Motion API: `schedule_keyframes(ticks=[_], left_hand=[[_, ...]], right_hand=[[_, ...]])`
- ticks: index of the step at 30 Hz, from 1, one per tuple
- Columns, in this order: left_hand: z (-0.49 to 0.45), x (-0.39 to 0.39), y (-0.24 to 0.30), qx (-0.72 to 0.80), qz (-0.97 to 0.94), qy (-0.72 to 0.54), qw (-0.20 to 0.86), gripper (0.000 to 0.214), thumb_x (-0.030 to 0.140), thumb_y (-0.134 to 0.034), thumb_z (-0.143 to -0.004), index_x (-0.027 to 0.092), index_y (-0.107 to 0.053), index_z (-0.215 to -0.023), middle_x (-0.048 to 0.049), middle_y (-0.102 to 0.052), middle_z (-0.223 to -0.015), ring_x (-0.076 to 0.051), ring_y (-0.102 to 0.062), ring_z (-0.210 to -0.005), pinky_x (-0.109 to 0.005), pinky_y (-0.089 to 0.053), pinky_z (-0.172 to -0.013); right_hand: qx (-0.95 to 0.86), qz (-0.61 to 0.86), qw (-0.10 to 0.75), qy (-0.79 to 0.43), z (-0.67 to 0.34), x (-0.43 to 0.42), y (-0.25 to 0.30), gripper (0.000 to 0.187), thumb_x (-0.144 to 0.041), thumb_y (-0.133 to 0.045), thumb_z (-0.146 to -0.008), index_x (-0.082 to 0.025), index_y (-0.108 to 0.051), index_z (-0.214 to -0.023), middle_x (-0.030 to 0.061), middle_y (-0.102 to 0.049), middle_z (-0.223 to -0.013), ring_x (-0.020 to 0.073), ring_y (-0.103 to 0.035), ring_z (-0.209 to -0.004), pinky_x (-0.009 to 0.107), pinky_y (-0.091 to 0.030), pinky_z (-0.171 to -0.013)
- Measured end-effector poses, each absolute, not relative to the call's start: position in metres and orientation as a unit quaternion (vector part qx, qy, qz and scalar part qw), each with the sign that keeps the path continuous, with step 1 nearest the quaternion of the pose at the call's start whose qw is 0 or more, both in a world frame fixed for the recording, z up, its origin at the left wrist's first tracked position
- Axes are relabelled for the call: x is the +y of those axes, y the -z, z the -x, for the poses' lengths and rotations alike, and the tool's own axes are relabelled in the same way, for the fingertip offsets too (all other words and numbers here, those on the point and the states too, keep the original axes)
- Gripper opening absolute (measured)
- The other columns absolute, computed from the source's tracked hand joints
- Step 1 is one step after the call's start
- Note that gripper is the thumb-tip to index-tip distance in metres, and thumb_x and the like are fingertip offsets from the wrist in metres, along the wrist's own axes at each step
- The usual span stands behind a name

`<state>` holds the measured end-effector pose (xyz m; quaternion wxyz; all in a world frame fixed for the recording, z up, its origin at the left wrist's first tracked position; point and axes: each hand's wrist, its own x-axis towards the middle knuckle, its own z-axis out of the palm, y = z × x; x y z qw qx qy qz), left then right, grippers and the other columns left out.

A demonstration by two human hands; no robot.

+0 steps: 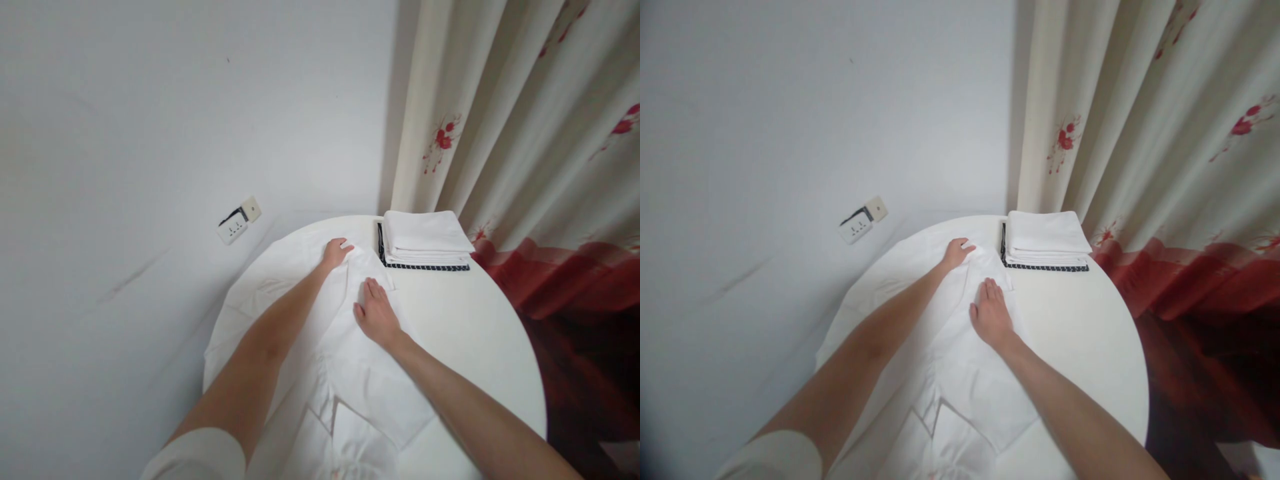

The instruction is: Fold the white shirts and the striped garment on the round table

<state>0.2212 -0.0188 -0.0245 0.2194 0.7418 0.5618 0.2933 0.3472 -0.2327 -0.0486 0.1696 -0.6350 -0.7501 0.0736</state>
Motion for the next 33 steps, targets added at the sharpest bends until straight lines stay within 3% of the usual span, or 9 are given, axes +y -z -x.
schedule_keyframes(ticks=[3,6,10,13,20,25,29,33], left_hand=[[-0.219,-0.035,0.018,0.556,-0.763,-0.285,0.167,0.064,0.028,-0.072,-0.085,0.023,-0.05,-0.146,-0.0115,-0.052,-0.148,-0.03,-0.042,-0.138,-0.044,-0.029,-0.115],[-0.217,-0.062,0.018,0.534,-0.81,-0.233,0.07,0.065,0.032,-0.056,-0.096,0.026,-0.033,-0.156,-0.0097,-0.034,-0.162,-0.028,-0.028,-0.148,-0.047,-0.02,-0.12],[-0.204,-0.116,0.03,0.505,-0.855,-0.116,0.022,0.055,0.042,-0.041,-0.102,0.024,-0.039,-0.154,-0.0116,-0.03,-0.163,-0.033,-0.023,-0.151,-0.057,-0.018,-0.119],[-0.182,-0.168,0.041,0.458,-0.882,-0.114,0.0,0.057,0.047,-0.04,-0.102,0.026,-0.037,-0.155,-0.0089,-0.027,-0.165,-0.032,-0.019,-0.153,-0.057,-0.015,-0.121],[-0.113,-0.293,0.033,0.411,-0.904,-0.079,0.086,0.061,0.044,-0.048,-0.101,0.029,-0.03,-0.157,-0.0063,-0.03,-0.164,-0.029,-0.019,-0.153,-0.055,-0.013,-0.122],[-0.076,-0.353,0.009,0.383,-0.903,-0.075,0.182,0.06,0.036,-0.051,-0.1,0.03,-0.032,-0.157,-0.006,-0.031,-0.163,-0.029,-0.021,-0.153,-0.053,-0.018,-0.122],[-0.036,-0.39,0.006,0.438,-0.854,-0.177,0.217,0.045,0.027,-0.045,-0.101,0.027,-0.05,-0.146,-0.0059,-0.051,-0.151,-0.021,-0.044,-0.141,-0.042,-0.031,-0.12],[0.014,-0.422,0.005,0.619,-0.683,-0.357,0.151,0.032,0.028,-0.04,-0.101,0.021,-0.067,-0.117,-0.0077,-0.068,-0.117,-0.02,-0.064,-0.109,-0.037,-0.05,-0.099]], right_hand=[[-0.75,0.635,0.174,-0.06,-0.347,-0.234,0.05,0.067,-0.034,-0.034,-0.099,0.005,-0.027,-0.154,0.0234,-0.023,-0.163,0.03,-0.016,-0.153,0.042,-0.016,-0.123],[-0.764,0.622,0.164,-0.049,-0.347,-0.234,0.053,0.065,-0.035,-0.031,-0.101,0.003,-0.028,-0.154,0.0223,-0.024,-0.163,0.0297,-0.016,-0.153,0.044,-0.014,-0.123],[-0.77,0.621,0.144,-0.032,-0.347,-0.234,0.059,0.065,-0.037,-0.03,-0.101,0.004,-0.033,-0.151,0.0245,-0.028,-0.161,0.0312,-0.018,-0.152,0.048,-0.014,-0.123],[-0.771,0.62,0.142,-0.013,-0.347,-0.234,0.061,0.064,-0.036,-0.031,-0.101,0.005,-0.035,-0.151,0.0254,-0.03,-0.16,0.0321,-0.021,-0.151,0.048,-0.016,-0.122],[-0.779,0.6,0.179,0.035,-0.35,-0.239,0.062,0.057,-0.031,-0.03,-0.102,-0.004,-0.038,-0.152,0.0206,-0.032,-0.16,0.031,-0.025,-0.15,0.051,-0.023,-0.12],[-0.857,0.49,0.158,0.021,-0.35,-0.243,0.066,0.055,-0.04,-0.028,-0.104,-0.017,-0.044,-0.151,0.0136,-0.033,-0.161,0.0293,-0.026,-0.15,0.054,-0.026,-0.118],[-0.868,0.476,0.142,0.018,-0.352,-0.243,0.071,0.055,-0.042,-0.029,-0.104,-0.017,-0.047,-0.149,0.0131,-0.037,-0.159,0.0298,-0.033,-0.147,0.055,-0.03,-0.117],[-0.868,0.472,0.151,0.023,-0.355,-0.242,0.074,0.054,-0.042,-0.029,-0.104,-0.017,-0.048,-0.148,0.0133,-0.039,-0.158,0.03,-0.035,-0.147,0.055,-0.032,-0.116]])
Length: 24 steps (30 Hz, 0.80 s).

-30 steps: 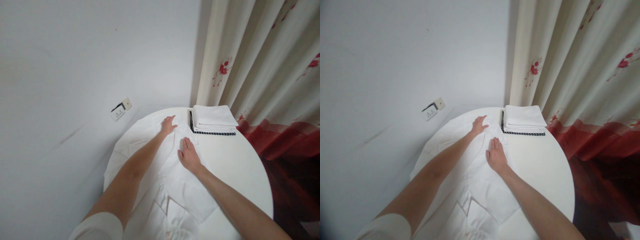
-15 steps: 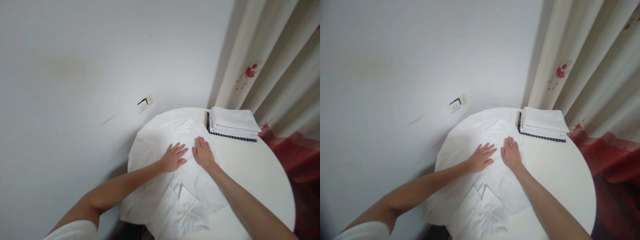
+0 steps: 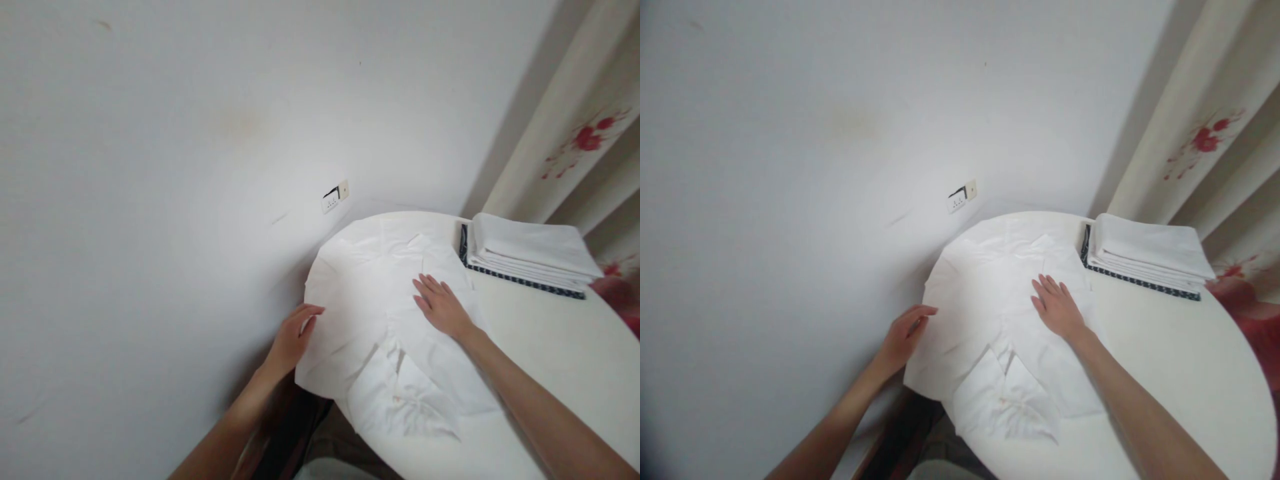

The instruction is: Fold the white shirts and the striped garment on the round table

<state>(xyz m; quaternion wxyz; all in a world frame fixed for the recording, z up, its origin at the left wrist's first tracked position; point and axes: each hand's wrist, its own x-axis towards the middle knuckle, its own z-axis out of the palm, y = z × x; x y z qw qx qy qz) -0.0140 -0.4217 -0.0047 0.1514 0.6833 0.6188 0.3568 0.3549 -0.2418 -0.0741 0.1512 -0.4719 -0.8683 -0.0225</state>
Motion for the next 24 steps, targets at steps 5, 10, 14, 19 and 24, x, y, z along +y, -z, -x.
schedule_keyframes(ticks=[5,10,14,19,24], left_hand=[[0.037,-0.464,-0.003,0.66,-0.659,-0.324,0.161,0.02,0.032,-0.059,-0.091,0.022,-0.071,-0.104,-0.0044,-0.064,-0.098,-0.02,-0.063,-0.092,-0.034,-0.053,-0.086],[0.012,-0.495,0.01,0.642,-0.709,-0.242,0.161,0.04,0.019,-0.065,-0.081,0.028,-0.066,-0.121,-0.0057,-0.059,-0.114,-0.024,-0.058,-0.108,-0.041,-0.048,-0.101],[0.007,-0.5,0.028,0.665,-0.655,-0.308,0.182,0.055,0.018,-0.06,-0.085,0.028,-0.052,-0.139,-0.0086,-0.053,-0.125,-0.023,-0.056,-0.114,-0.043,-0.047,-0.105],[0.023,-0.47,0.045,0.712,-0.469,-0.458,0.251,0.062,0.038,-0.058,-0.088,0.022,-0.039,-0.145,-0.0124,-0.05,-0.131,-0.017,-0.063,-0.082,-0.039,-0.056,-0.079],[0.04,-0.443,0.046,0.704,-0.455,-0.449,0.309,0.067,0.028,-0.061,-0.081,0.02,-0.04,-0.144,-0.0083,-0.059,-0.117,-0.011,-0.059,-0.065,-0.032,-0.054,-0.068]], right_hand=[[-0.87,0.467,0.154,0.033,-0.358,-0.24,0.077,0.054,-0.043,-0.029,-0.104,-0.016,-0.05,-0.146,0.0137,-0.041,-0.157,0.0299,-0.037,-0.146,0.055,-0.033,-0.116],[-0.87,0.463,0.166,0.037,-0.359,-0.239,0.08,0.054,-0.043,-0.03,-0.103,-0.017,-0.051,-0.145,0.0139,-0.043,-0.156,0.03,-0.038,-0.145,0.055,-0.035,-0.114],[-0.871,0.46,0.169,0.037,-0.359,-0.239,0.079,0.054,-0.043,-0.03,-0.103,-0.016,-0.052,-0.145,0.0149,-0.044,-0.155,0.03,-0.039,-0.144,0.055,-0.036,-0.114],[-0.871,0.46,0.165,0.044,-0.36,-0.239,0.08,0.054,-0.043,-0.031,-0.103,-0.015,-0.051,-0.145,0.0144,-0.044,-0.155,0.0297,-0.039,-0.144,0.054,-0.036,-0.114],[-0.869,0.462,0.17,0.047,-0.36,-0.239,0.081,0.052,-0.041,-0.032,-0.103,-0.017,-0.052,-0.145,0.0136,-0.045,-0.155,0.0291,-0.04,-0.144,0.052,-0.036,-0.114]])
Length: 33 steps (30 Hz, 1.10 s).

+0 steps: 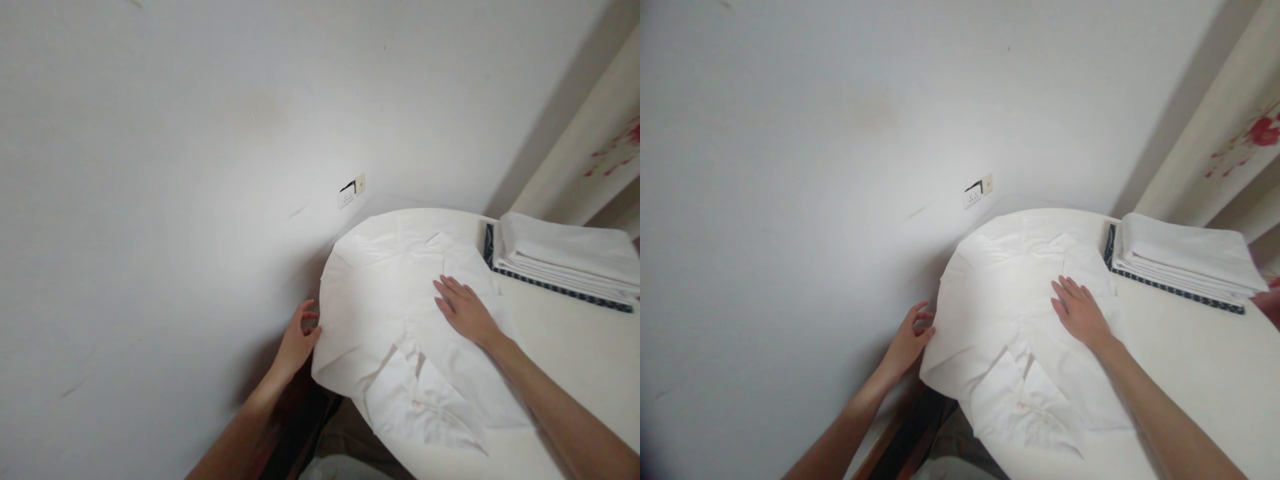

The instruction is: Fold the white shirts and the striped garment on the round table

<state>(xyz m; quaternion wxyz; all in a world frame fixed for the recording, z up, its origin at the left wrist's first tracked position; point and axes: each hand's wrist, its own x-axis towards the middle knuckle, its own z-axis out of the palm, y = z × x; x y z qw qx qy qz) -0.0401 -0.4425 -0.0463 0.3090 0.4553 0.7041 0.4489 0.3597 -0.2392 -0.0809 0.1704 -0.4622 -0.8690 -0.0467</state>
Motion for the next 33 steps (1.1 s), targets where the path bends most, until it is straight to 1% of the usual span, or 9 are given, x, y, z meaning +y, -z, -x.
schedule_keyframes(ticks=[3,5,9,14,18,22,25,29,33], left_hand=[[0.042,-0.431,0.036,0.715,-0.544,-0.37,0.236,0.059,0.02,-0.057,-0.081,0.019,-0.048,-0.139,-0.0098,-0.06,-0.117,-0.016,-0.064,-0.077,-0.037,-0.056,-0.077],[0.039,-0.418,0.029,0.708,-0.605,-0.332,0.148,0.049,0.019,-0.052,-0.086,0.018,-0.053,-0.135,-0.012,-0.058,-0.127,-0.022,-0.064,-0.105,-0.042,-0.051,-0.097],[0.031,-0.379,0.028,0.655,-0.709,-0.25,0.075,0.048,0.026,-0.037,-0.1,0.017,-0.044,-0.147,-0.0133,-0.043,-0.155,-0.025,-0.034,-0.147,-0.048,-0.024,-0.122],[0.031,-0.357,0.041,0.658,-0.732,-0.142,0.103,0.059,0.042,-0.039,-0.102,0.018,-0.032,-0.156,-0.0127,-0.024,-0.165,-0.031,-0.014,-0.154,-0.056,-0.016,-0.122],[0.032,-0.377,0.044,0.636,-0.748,-0.147,0.116,0.056,0.044,-0.039,-0.102,0.025,-0.034,-0.155,-0.0066,-0.023,-0.166,-0.03,-0.003,-0.155,-0.057,-0.011,-0.123],[0.029,-0.418,0.054,0.655,-0.692,-0.261,0.155,0.064,0.046,-0.043,-0.1,0.02,-0.027,-0.157,-0.013,-0.017,-0.167,-0.028,-0.01,-0.155,-0.053,-0.018,-0.123],[0.031,-0.45,0.061,0.731,-0.536,-0.35,0.238,0.075,0.06,-0.051,-0.093,0.008,-0.041,-0.146,-0.0243,-0.045,-0.148,-0.033,-0.046,-0.137,-0.052,-0.038,-0.111],[0.037,-0.48,0.052,0.697,-0.399,-0.301,0.515,0.065,0.071,-0.063,-0.078,0.009,-0.07,-0.095,-0.0124,-0.072,-0.089,-0.027,-0.07,-0.082,-0.04,-0.055,-0.077],[0.042,-0.494,0.037,0.641,-0.342,-0.342,0.596,0.049,0.06,-0.076,-0.073,0.012,-0.073,-0.084,-0.0063,-0.072,-0.079,-0.018,-0.066,-0.071,-0.031,-0.052,-0.072]], right_hand=[[-0.868,0.464,0.169,0.048,-0.359,-0.24,0.08,0.052,-0.041,-0.033,-0.103,-0.016,-0.053,-0.144,0.0141,-0.045,-0.154,0.0293,-0.04,-0.144,0.052,-0.036,-0.114],[-0.869,0.464,0.164,0.048,-0.358,-0.241,0.079,0.053,-0.041,-0.032,-0.103,-0.015,-0.053,-0.144,0.014,-0.045,-0.154,0.0296,-0.04,-0.144,0.052,-0.037,-0.114],[-0.871,0.461,0.162,0.048,-0.36,-0.241,0.079,0.053,-0.041,-0.031,-0.103,-0.015,-0.051,-0.145,0.0138,-0.045,-0.155,0.0297,-0.039,-0.144,0.053,-0.036,-0.114],[-0.873,0.454,0.171,0.05,-0.362,-0.239,0.082,0.054,-0.042,-0.03,-0.102,-0.018,-0.051,-0.145,0.0137,-0.046,-0.154,0.0295,-0.041,-0.143,0.053,-0.038,-0.113],[-0.874,0.453,0.166,0.051,-0.361,-0.24,0.081,0.055,-0.043,-0.029,-0.103,-0.015,-0.052,-0.144,0.015,-0.045,-0.154,0.0306,-0.041,-0.143,0.053,-0.037,-0.113],[-0.871,0.46,0.168,0.05,-0.359,-0.24,0.081,0.054,-0.042,-0.029,-0.103,-0.016,-0.052,-0.144,0.0139,-0.045,-0.155,0.0296,-0.041,-0.143,0.052,-0.037,-0.113],[-0.87,0.46,0.172,0.05,-0.361,-0.239,0.083,0.053,-0.043,-0.03,-0.102,-0.019,-0.051,-0.145,0.0128,-0.045,-0.155,0.0288,-0.041,-0.143,0.052,-0.037,-0.113],[-0.872,0.456,0.17,0.048,-0.363,-0.237,0.086,0.053,-0.043,-0.031,-0.102,-0.019,-0.05,-0.146,0.0126,-0.045,-0.155,0.0294,-0.04,-0.143,0.053,-0.037,-0.113],[-0.874,0.454,0.166,0.049,-0.364,-0.236,0.086,0.054,-0.043,-0.03,-0.102,-0.017,-0.052,-0.144,0.0141,-0.045,-0.154,0.0302,-0.04,-0.143,0.053,-0.037,-0.112]])
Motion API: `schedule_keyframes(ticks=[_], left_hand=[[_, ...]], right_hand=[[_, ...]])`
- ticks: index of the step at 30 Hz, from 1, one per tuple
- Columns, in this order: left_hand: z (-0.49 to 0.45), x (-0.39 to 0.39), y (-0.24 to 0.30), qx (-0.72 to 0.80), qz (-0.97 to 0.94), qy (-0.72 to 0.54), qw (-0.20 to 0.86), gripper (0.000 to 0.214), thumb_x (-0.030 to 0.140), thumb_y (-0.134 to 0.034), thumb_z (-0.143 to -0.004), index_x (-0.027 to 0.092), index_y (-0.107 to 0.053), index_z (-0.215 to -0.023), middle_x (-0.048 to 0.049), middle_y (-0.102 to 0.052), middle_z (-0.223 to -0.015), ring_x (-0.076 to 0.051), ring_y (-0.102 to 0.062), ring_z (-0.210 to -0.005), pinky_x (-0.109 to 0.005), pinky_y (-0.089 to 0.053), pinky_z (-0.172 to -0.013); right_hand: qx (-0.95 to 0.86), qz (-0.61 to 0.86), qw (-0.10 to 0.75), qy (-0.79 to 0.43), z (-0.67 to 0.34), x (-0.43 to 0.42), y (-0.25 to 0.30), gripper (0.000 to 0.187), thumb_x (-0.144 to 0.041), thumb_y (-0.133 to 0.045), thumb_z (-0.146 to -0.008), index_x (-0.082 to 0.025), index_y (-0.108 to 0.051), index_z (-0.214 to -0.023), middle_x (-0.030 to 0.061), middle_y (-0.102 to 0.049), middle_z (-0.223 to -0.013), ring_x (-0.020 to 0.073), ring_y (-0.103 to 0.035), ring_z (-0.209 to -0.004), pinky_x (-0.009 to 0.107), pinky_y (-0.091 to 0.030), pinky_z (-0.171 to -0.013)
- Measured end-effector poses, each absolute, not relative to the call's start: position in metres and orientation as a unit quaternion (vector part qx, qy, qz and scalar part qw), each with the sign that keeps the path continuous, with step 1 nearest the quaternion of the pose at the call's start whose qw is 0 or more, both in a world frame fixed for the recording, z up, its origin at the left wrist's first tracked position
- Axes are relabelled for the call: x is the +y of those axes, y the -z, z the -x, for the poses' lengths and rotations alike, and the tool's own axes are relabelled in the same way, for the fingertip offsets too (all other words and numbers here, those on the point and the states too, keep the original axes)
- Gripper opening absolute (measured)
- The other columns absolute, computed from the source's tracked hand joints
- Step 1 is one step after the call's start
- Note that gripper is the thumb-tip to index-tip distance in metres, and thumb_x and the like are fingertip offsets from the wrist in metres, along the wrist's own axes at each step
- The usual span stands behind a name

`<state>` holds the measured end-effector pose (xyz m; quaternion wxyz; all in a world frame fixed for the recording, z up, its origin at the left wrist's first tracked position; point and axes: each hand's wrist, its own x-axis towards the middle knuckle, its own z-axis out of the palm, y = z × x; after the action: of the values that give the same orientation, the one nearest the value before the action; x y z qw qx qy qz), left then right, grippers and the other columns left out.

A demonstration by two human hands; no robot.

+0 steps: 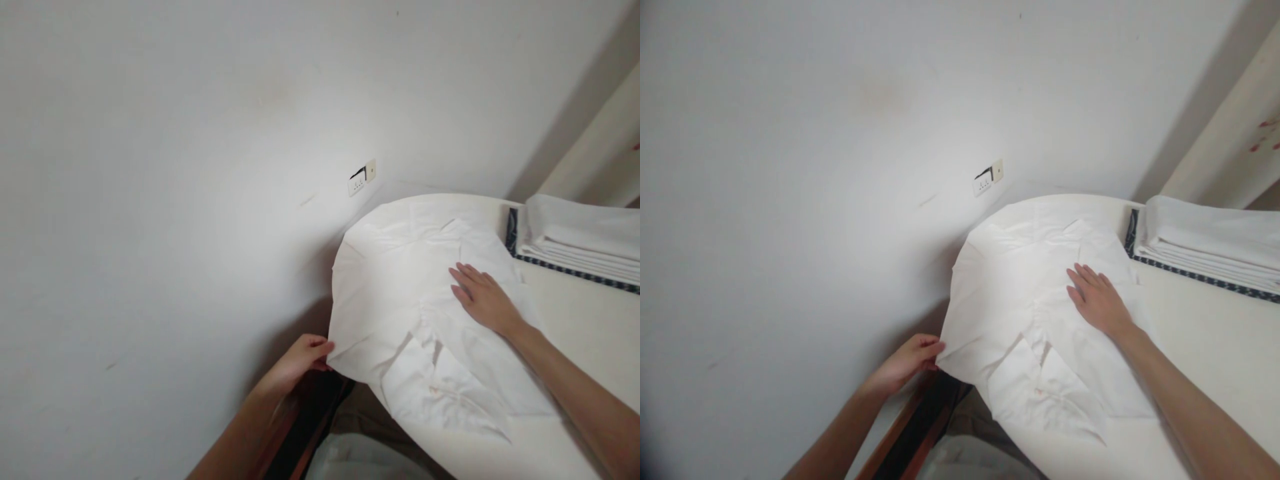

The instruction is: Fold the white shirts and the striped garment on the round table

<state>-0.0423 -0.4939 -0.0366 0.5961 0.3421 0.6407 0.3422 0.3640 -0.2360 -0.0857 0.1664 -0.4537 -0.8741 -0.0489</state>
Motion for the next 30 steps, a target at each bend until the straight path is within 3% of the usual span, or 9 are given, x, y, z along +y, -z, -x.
schedule_keyframes(ticks=[7,14,19,24,27,30], left_hand=[[0.042,-0.496,0.032,0.568,-0.324,-0.361,0.664,0.046,0.047,-0.081,-0.074,0.015,-0.073,-0.106,-0.011,-0.073,-0.108,-0.021,-0.07,-0.09,-0.031,-0.055,-0.079],[0.046,-0.496,0.034,0.57,-0.314,-0.35,0.674,0.049,0.048,-0.084,-0.07,0.014,-0.073,-0.103,-0.0102,-0.074,-0.104,-0.019,-0.071,-0.083,-0.032,-0.056,-0.08],[0.05,-0.481,0.026,0.583,-0.307,-0.364,0.659,0.052,0.063,-0.068,-0.083,0.016,-0.072,-0.104,-0.0102,-0.076,-0.097,-0.021,-0.073,-0.086,-0.034,-0.055,-0.083],[0.042,-0.467,0.019,0.603,-0.304,-0.353,0.648,0.053,0.051,-0.088,-0.064,0.013,-0.072,-0.098,-0.0118,-0.076,-0.101,-0.026,-0.073,-0.091,-0.037,-0.056,-0.086],[0.04,-0.465,0.018,0.627,-0.309,-0.353,0.622,0.06,0.056,-0.083,-0.07,0.018,-0.066,-0.113,-0.011,-0.074,-0.112,-0.028,-0.073,-0.098,-0.04,-0.058,-0.088],[0.04,-0.463,0.024,0.68,-0.318,-0.361,0.553,0.087,0.061,-0.084,-0.063,0.027,-0.049,-0.135,-0.0069,-0.074,-0.112,-0.031,-0.073,-0.098,-0.044,-0.06,-0.086]], right_hand=[[-0.875,0.453,0.166,0.05,-0.363,-0.237,0.084,0.054,-0.043,-0.031,-0.102,-0.017,-0.051,-0.145,0.014,-0.047,-0.153,0.0299,-0.041,-0.143,0.054,-0.038,-0.112],[-0.873,0.459,0.162,0.046,-0.364,-0.237,0.082,0.053,-0.042,-0.032,-0.102,-0.016,-0.052,-0.145,0.0137,-0.045,-0.155,0.0294,-0.041,-0.143,0.052,-0.037,-0.114],[-0.871,0.459,0.175,0.017,-0.358,-0.24,0.08,0.053,-0.042,-0.033,-0.102,-0.017,-0.052,-0.145,0.0133,-0.043,-0.156,0.0305,-0.039,-0.144,0.056,-0.035,-0.114],[-0.821,0.457,0.305,-0.153,-0.375,-0.233,0.062,0.052,-0.045,-0.039,-0.1,-0.024,-0.052,-0.146,0.0099,-0.047,-0.153,0.0278,-0.041,-0.144,0.054,-0.034,-0.117],[-0.766,0.486,0.376,-0.189,-0.413,-0.222,0.042,0.05,-0.046,-0.038,-0.101,-0.023,-0.056,-0.142,0.0089,-0.055,-0.147,0.0261,-0.048,-0.139,0.05,-0.037,-0.116],[-0.713,0.518,0.432,-0.189,-0.452,-0.22,0.026,0.051,-0.051,-0.04,-0.099,-0.021,-0.063,-0.133,0.0091,-0.065,-0.136,0.0269,-0.056,-0.13,0.05,-0.039,-0.114]])
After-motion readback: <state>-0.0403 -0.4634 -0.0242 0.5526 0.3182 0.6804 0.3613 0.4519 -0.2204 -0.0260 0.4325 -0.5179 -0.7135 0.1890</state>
